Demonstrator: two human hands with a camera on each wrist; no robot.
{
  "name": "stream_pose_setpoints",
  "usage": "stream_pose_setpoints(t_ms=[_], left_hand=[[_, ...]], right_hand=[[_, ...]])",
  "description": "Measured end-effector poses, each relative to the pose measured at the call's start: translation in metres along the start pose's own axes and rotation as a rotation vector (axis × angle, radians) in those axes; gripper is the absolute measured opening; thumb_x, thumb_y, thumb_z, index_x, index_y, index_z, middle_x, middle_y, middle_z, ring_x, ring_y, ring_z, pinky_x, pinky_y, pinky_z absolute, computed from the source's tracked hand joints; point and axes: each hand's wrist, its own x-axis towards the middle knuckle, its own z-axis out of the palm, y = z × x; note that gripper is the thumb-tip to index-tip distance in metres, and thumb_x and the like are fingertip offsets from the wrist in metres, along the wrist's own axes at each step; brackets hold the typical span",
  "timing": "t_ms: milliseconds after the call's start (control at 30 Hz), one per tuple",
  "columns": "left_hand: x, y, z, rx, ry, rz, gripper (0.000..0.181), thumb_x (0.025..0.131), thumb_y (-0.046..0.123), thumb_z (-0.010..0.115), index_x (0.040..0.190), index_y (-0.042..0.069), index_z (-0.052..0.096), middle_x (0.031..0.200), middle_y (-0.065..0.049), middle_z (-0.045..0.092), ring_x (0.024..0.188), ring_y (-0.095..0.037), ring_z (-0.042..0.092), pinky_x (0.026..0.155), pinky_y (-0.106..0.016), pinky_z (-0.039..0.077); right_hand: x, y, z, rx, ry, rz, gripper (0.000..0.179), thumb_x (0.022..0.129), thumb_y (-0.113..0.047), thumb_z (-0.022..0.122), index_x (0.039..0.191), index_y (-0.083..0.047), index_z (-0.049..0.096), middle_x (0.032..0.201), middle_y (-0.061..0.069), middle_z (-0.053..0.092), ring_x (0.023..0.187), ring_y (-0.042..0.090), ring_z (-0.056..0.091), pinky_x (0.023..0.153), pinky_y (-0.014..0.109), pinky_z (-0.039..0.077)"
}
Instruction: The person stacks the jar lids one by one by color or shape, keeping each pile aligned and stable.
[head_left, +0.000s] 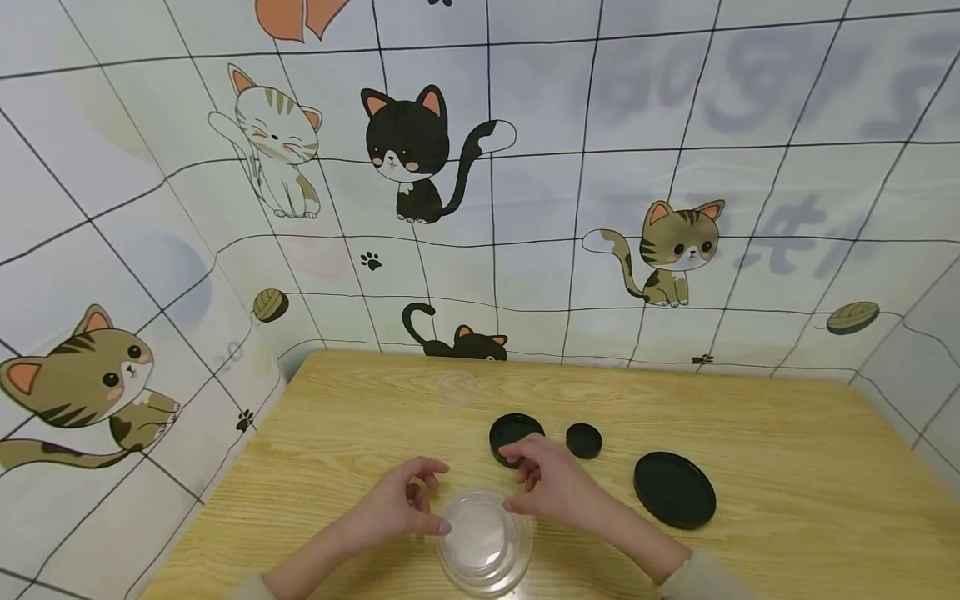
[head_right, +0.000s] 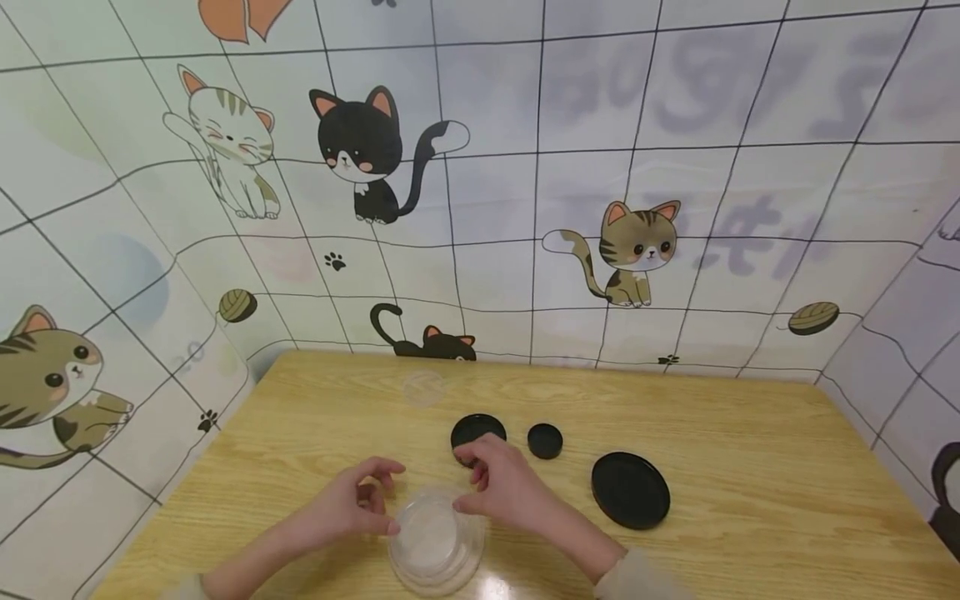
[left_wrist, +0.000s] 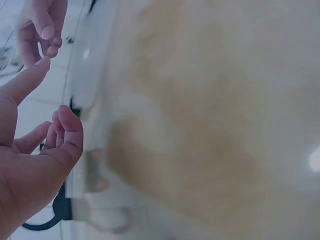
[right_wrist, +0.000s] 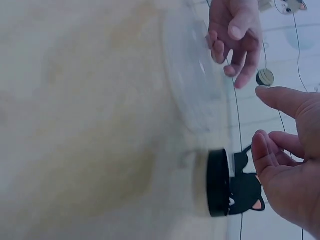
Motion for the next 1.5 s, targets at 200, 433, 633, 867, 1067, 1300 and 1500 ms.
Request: stream_pose_setpoints(t_ms=[200, 433, 633, 867, 1067, 1300, 1500], left_hand=[[0.032, 0.004, -0.029, -0.006, 0.135, 0.031, 0.067, 0.081, 0.006, 0.086, 0.138, -0.007, 0.053, 0.113, -0.022, 0.05, 0.081, -0.018, 0.055, 0.063, -0.024, 0.049], [0.076, -0.001, -0.053, 0.018, 0.264, 0.0, 0.066, 0.083, 0.003, 0.085, 0.14, -0.005, 0.053, 0.123, -0.025, 0.053, 0.092, -0.022, 0.062, 0.071, -0.029, 0.054], [0.107, -0.011, -0.061, 0.027, 0.332, -0.056, 0.067, 0.083, 0.003, 0.084, 0.141, -0.005, 0.052, 0.129, -0.023, 0.054, 0.102, -0.027, 0.063, 0.075, -0.031, 0.054], [0.126, -0.025, -0.067, -0.032, 0.344, -0.092, 0.073, 0.082, 0.001, 0.083, 0.145, -0.006, 0.048, 0.134, -0.025, 0.052, 0.115, -0.036, 0.059, 0.084, -0.036, 0.055], [0.134, -0.031, -0.067, -0.018, 0.321, -0.11, 0.077, 0.081, 0.0, 0.084, 0.147, -0.006, 0.045, 0.138, -0.025, 0.053, 0.12, -0.038, 0.058, 0.093, -0.04, 0.053], [0.145, -0.03, -0.064, 0.004, 0.314, -0.114, 0.075, 0.08, -0.004, 0.084, 0.145, -0.007, 0.048, 0.134, -0.022, 0.055, 0.117, -0.034, 0.059, 0.099, -0.04, 0.05], [0.146, -0.03, -0.064, 0.098, 0.326, -0.104, 0.072, 0.076, -0.005, 0.086, 0.139, -0.008, 0.053, 0.128, -0.02, 0.059, 0.109, -0.03, 0.06, 0.095, -0.038, 0.05]], right_hand=[[0.046, 0.01, -0.021, -0.006, 0.046, 0.018, 0.059, 0.083, -0.013, 0.086, 0.135, 0.0, 0.062, 0.119, 0.015, 0.061, 0.086, 0.016, 0.061, 0.075, 0.028, 0.054], [0.102, 0.024, -0.031, -0.007, 0.076, 0.049, 0.066, 0.084, -0.012, 0.086, 0.142, 0.001, 0.057, 0.126, 0.018, 0.06, 0.092, 0.019, 0.063, 0.079, 0.035, 0.056], [0.132, 0.04, -0.02, 0.027, 0.021, 0.153, 0.076, 0.086, -0.014, 0.085, 0.151, -0.001, 0.048, 0.138, 0.022, 0.056, 0.102, 0.023, 0.063, 0.079, 0.035, 0.056], [0.154, 0.055, -0.008, 0.018, 0.023, 0.217, 0.088, 0.083, -0.014, 0.087, 0.154, 0.003, 0.038, 0.138, 0.02, 0.056, 0.11, 0.03, 0.064, 0.085, 0.039, 0.056], [0.157, 0.063, -0.005, 0.013, 0.018, 0.221, 0.086, 0.083, -0.01, 0.087, 0.153, 0.005, 0.04, 0.136, 0.02, 0.06, 0.11, 0.028, 0.064, 0.091, 0.04, 0.054], [0.158, 0.071, -0.003, 0.002, 0.016, 0.223, 0.081, 0.08, -0.005, 0.087, 0.149, 0.007, 0.045, 0.131, 0.017, 0.062, 0.108, 0.024, 0.062, 0.095, 0.038, 0.051], [0.164, 0.071, -0.003, -0.067, -0.026, 0.178, 0.073, 0.081, -0.006, 0.086, 0.142, 0.011, 0.051, 0.118, 0.013, 0.063, 0.098, 0.021, 0.059, 0.093, 0.037, 0.05]])
